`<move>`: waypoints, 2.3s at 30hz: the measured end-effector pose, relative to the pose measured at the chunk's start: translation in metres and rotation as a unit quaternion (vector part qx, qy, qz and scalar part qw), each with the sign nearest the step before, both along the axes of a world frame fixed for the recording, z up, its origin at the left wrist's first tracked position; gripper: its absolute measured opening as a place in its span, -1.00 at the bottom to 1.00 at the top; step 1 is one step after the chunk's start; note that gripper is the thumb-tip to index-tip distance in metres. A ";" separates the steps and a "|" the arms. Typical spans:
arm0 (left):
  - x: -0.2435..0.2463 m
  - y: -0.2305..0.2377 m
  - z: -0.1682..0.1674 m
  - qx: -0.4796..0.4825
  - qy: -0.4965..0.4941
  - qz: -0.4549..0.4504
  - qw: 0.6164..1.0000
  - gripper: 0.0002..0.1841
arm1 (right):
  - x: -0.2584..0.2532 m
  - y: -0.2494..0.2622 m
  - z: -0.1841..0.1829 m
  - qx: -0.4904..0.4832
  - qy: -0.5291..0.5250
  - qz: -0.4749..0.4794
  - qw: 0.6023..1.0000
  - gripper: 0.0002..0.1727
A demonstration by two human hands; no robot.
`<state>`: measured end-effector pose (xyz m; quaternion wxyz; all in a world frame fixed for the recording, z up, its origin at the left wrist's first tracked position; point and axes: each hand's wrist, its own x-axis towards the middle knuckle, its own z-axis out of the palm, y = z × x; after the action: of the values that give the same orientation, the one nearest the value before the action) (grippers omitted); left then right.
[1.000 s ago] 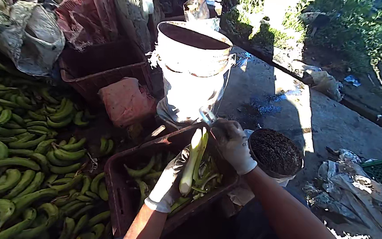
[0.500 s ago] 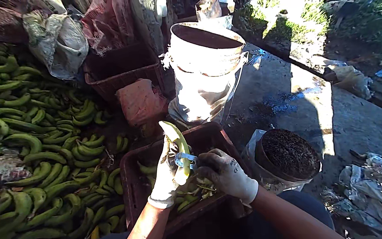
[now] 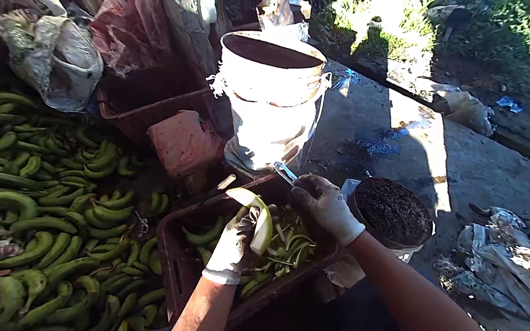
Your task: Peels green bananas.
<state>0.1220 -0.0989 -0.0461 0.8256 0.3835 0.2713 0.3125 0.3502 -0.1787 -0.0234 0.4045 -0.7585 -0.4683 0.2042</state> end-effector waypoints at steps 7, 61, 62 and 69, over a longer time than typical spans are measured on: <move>0.004 0.020 -0.004 -0.091 -0.045 0.254 0.962 -0.70 | -0.066 -0.029 -0.011 0.032 -0.070 0.130 0.989 -0.45; -0.021 0.000 0.023 0.055 -0.010 -0.075 0.996 -0.73 | -0.024 -0.008 -0.011 0.114 -0.102 0.184 0.971 -0.54; -0.021 0.000 0.020 0.058 -0.002 -0.108 0.992 -0.67 | -0.020 -0.006 -0.010 0.100 -0.085 0.180 0.975 -0.56; -0.021 -0.005 0.016 0.077 0.006 -0.167 0.983 -0.54 | 0.007 0.007 -0.016 -0.077 0.019 0.214 0.974 -0.57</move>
<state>0.1014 -0.1037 -0.0299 0.8326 0.4875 0.1835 0.1884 0.3568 -0.1715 -0.0396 0.3012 -0.6657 -0.5946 0.3357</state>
